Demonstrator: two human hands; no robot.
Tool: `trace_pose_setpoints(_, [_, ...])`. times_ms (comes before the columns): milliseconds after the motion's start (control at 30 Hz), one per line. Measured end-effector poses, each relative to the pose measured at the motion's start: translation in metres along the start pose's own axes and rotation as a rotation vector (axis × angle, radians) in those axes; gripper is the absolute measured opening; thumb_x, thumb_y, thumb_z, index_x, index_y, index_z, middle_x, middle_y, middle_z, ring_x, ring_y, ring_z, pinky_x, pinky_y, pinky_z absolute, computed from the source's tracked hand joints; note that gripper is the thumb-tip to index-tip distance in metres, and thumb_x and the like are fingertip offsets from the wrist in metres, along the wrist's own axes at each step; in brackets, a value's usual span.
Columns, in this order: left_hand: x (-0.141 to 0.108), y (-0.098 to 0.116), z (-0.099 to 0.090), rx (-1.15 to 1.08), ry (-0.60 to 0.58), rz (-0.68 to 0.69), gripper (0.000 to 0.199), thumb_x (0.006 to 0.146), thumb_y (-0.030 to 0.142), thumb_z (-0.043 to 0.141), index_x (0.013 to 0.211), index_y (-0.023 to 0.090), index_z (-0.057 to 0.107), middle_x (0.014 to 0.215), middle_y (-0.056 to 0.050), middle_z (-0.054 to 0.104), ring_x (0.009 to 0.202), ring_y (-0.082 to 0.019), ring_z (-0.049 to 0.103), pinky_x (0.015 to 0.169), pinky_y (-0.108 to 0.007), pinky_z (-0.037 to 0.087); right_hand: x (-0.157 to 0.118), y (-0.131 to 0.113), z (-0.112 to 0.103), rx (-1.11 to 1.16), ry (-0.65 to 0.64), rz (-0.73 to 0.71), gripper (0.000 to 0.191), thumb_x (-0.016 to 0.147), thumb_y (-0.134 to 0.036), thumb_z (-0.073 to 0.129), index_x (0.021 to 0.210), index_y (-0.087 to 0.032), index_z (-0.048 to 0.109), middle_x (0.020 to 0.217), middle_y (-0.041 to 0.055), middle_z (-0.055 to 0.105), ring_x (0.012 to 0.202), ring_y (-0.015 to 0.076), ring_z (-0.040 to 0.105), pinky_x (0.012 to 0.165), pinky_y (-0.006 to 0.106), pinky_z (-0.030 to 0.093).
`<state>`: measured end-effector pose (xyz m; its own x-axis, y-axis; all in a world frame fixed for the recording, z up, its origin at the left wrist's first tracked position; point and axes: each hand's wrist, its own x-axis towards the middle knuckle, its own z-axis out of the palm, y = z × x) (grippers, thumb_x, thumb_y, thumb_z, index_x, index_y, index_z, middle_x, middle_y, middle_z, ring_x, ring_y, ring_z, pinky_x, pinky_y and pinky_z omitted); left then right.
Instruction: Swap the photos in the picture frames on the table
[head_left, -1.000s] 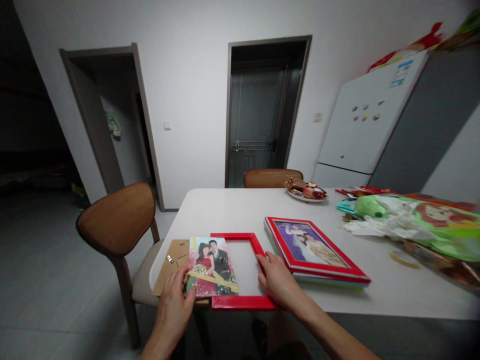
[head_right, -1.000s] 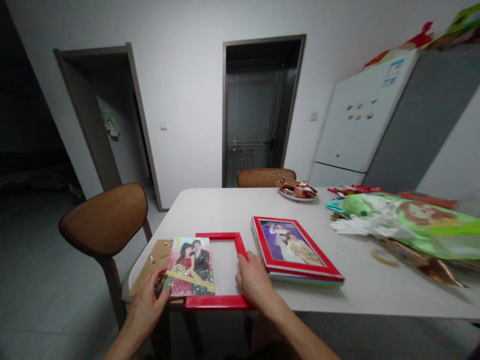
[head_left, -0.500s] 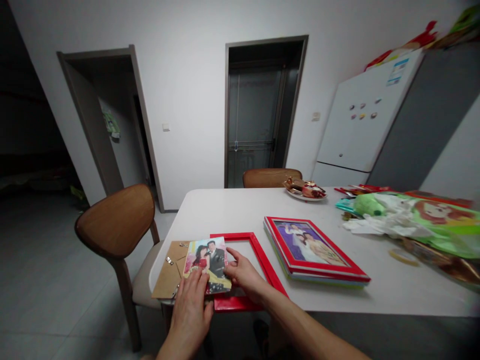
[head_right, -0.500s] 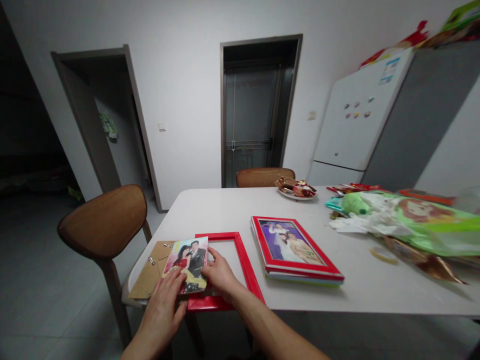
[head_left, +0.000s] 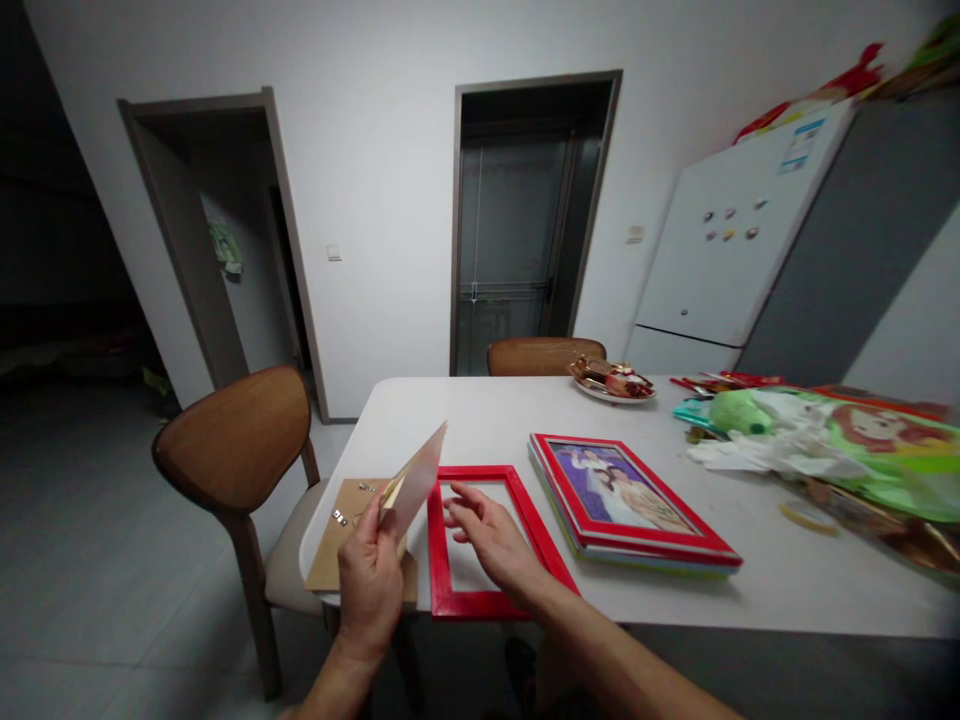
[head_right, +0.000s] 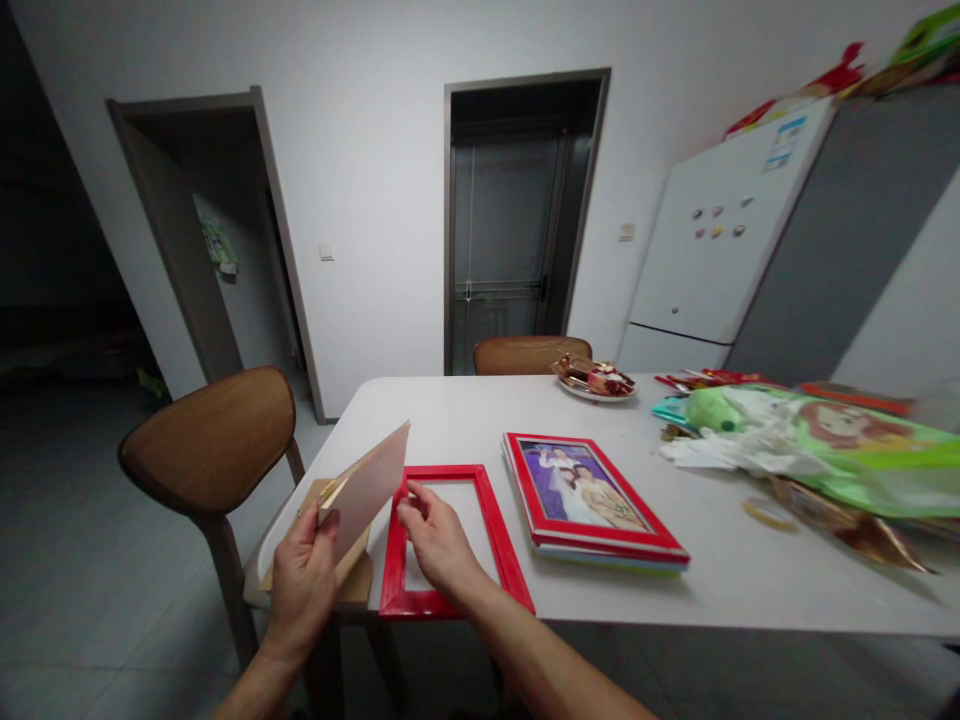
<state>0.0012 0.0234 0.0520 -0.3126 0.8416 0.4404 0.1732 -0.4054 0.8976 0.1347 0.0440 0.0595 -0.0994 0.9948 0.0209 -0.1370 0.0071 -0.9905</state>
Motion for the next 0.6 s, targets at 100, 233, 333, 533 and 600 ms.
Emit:
trace_pose_setpoints(100, [-0.006, 0.003, 0.015, -0.389, 0.047, -0.184, 0.037, 0.075, 0.032, 0.049, 0.108, 0.017, 0.05, 0.096, -0.005, 0.064, 0.091, -0.021, 0.058, 0.081, -0.034, 0.044, 0.0, 0.018, -0.009, 0.123, -0.039, 0.178, 0.035, 0.068, -0.032, 0.052, 0.098, -0.015, 0.051, 0.081, 0.0047, 0.062, 0.065, 0.0119, 0.057, 0.059, 0.024, 0.042])
trace_pose_setpoints(233, [-0.02, -0.002, 0.032, -0.492, -0.062, -0.286, 0.042, 0.074, 0.03, 0.05, 0.113, 0.017, 0.044, 0.102, -0.007, 0.061, 0.095, -0.02, 0.056, 0.084, -0.034, 0.042, 0.006, 0.023, -0.023, 0.347, 0.083, 0.079, 0.034, 0.065, -0.022, 0.046, 0.098, -0.02, 0.049, 0.083, 0.0023, 0.064, 0.065, 0.0124, 0.059, 0.058, 0.024, 0.045])
trace_pose_setpoints(333, [-0.024, -0.01, 0.033, -0.341, -0.126, -0.257, 0.047, 0.071, 0.025, 0.052, 0.116, 0.016, 0.04, 0.114, -0.01, 0.054, 0.105, -0.02, 0.05, 0.092, -0.034, 0.036, 0.012, 0.014, -0.044, 0.25, 0.158, 0.004, 0.047, 0.059, -0.014, 0.042, 0.106, -0.019, 0.048, 0.076, 0.0013, 0.065, 0.059, 0.0129, 0.058, 0.053, 0.022, 0.044])
trace_pose_setpoints(533, [-0.029, -0.018, 0.024, 0.25, -0.405, -0.154, 0.047, 0.066, 0.02, 0.05, 0.113, 0.011, 0.047, 0.122, -0.013, 0.048, 0.114, -0.022, 0.041, 0.098, -0.035, 0.028, 0.024, 0.022, -0.088, -0.28, 0.223, 0.025, 0.057, 0.059, -0.01, 0.036, 0.115, -0.009, 0.045, 0.055, -0.0005, 0.06, 0.042, 0.0108, 0.05, 0.041, 0.019, 0.035])
trace_pose_setpoints(600, [-0.033, -0.019, 0.024, 0.388, -0.485, -0.097, 0.048, 0.065, 0.018, 0.05, 0.113, 0.008, 0.048, 0.123, -0.014, 0.046, 0.116, -0.023, 0.039, 0.099, -0.035, 0.027, 0.028, 0.031, -0.095, -0.432, 0.264, 0.02, 0.059, 0.06, -0.01, 0.036, 0.119, -0.007, 0.041, 0.05, -0.0017, 0.057, 0.04, 0.01, 0.047, 0.04, 0.018, 0.032])
